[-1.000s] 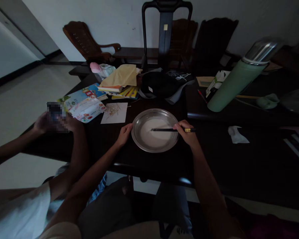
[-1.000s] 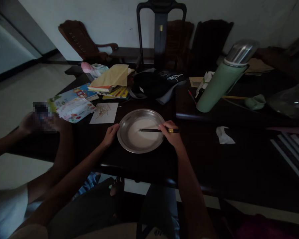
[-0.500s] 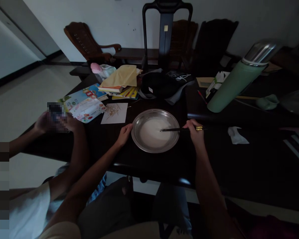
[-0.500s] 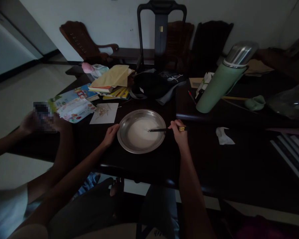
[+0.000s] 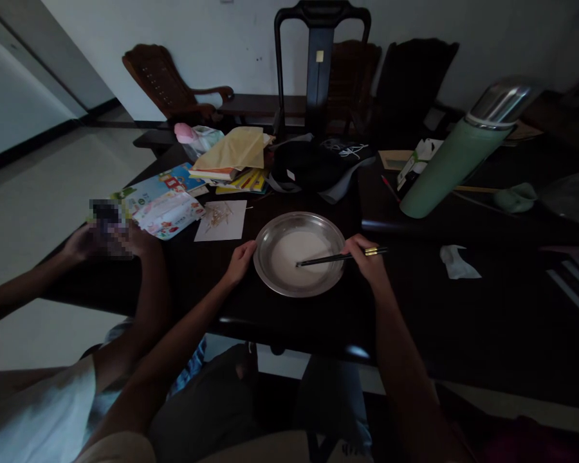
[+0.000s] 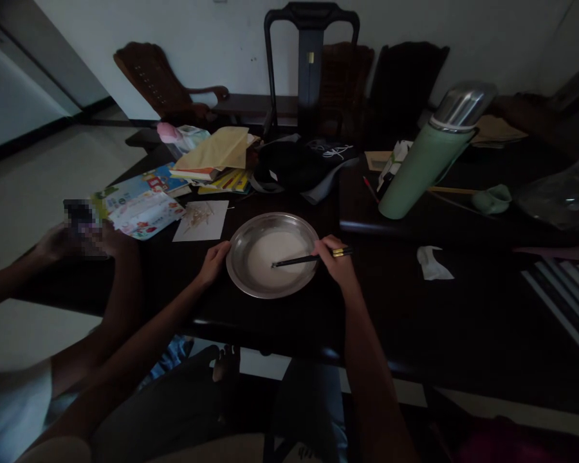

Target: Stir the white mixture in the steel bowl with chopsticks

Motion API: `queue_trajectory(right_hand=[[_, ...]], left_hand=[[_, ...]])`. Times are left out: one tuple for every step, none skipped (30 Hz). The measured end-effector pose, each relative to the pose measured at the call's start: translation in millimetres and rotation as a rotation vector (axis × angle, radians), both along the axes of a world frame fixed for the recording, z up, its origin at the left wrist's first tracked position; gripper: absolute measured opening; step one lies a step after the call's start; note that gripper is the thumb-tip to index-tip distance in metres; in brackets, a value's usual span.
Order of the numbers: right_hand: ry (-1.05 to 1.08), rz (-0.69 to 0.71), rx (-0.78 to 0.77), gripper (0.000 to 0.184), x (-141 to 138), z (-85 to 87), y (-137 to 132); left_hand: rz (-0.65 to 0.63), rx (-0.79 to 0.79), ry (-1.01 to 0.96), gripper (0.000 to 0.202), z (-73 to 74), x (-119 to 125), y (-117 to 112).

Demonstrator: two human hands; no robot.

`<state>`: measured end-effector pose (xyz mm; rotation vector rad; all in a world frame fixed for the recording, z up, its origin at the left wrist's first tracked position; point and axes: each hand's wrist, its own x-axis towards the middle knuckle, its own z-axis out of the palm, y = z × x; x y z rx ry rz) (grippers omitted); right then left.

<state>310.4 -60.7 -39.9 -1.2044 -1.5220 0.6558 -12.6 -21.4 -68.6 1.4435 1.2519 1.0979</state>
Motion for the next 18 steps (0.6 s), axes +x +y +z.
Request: queue_trajectory(right_hand=[[-0.030, 0.017, 0.009, 0.031, -1.2, 0.8, -0.2], [-0.048, 0.006, 0.019, 0.029, -1.7, 1.3, -0.3], [-0.049, -0.030, 0.029, 0.030, -1.6, 1.5, -0.3], [-0.032, -0.076, 0.034, 0.032, -0.9, 1.4, -0.3], [-0.007, -0.114, 0.033, 0.035, 0.1, 1.0, -0.4], [0.018, -0.132, 0.028, 0.038, 0.9, 0.5, -0.5], [0.029, -0.120, 0.020, 0.040, 1.1, 0.0, -0.6], [0.020, -0.085, 0.015, 0.040, 0.8, -0.3, -0.7], [-0.006, -0.040, 0.014, 0.038, -0.1, -0.5, -0.7], [-0.038, -0.002, 0.017, 0.035, -1.1, -0.6, -0.6], [-0.066, 0.013, 0.024, 0.032, -1.8, -0.7, -0.3], [-0.078, -0.001, 0.031, 0.030, -2.0, -0.7, 0.0], [-0.069, -0.044, 0.041, 0.031, -1.5, -0.9, 0.3], [-0.041, -0.099, 0.050, 0.033, -0.5, -1.0, 0.5], [-0.006, -0.145, 0.052, 0.035, 0.8, -1.1, 0.6], [0.025, -0.169, 0.048, 0.038, 1.9, -1.0, 0.5], [0.044, -0.162, 0.039, 0.039, 2.3, -0.7, 0.3], [0.045, -0.125, 0.027, 0.039, 2.0, -0.2, 0.0]], left_hand=[[0.002, -0.007, 0.002, 0.045, 0.0, 0.0, -0.1], [0.004, -0.016, 0.004, 0.044, 0.0, -0.1, -0.2], [0.004, -0.026, 0.006, 0.044, -0.1, -0.1, -0.3], [0.003, -0.036, 0.007, 0.044, -0.2, 0.0, -0.3], [0.001, -0.043, 0.008, 0.044, -0.3, 0.0, -0.2], [0.003, -0.047, 0.006, 0.044, -0.3, 0.2, -0.2], [0.005, -0.049, 0.004, 0.044, -0.2, 0.4, -0.1], [0.008, -0.050, 0.001, 0.044, 0.0, 0.7, -0.1], [0.012, -0.048, -0.002, 0.045, 0.4, 1.1, -0.1], [0.015, -0.046, -0.005, 0.045, 0.8, 1.4, -0.2], [0.016, -0.044, -0.007, 0.045, 1.3, 1.7, -0.3], [0.015, -0.041, -0.009, 0.045, 1.6, 1.9, -0.4], [0.012, -0.037, -0.011, 0.045, 1.8, 2.0, -0.5], [0.009, -0.032, -0.013, 0.045, 1.9, 1.9, -0.6], [0.004, -0.027, -0.013, 0.046, 1.9, 1.7, -0.6], [-0.001, -0.022, -0.010, 0.046, 1.8, 1.5, -0.6], [-0.004, -0.018, -0.006, 0.046, 1.8, 1.3, -0.5], [-0.006, -0.017, -0.001, 0.046, 1.7, 1.1, -0.5]])
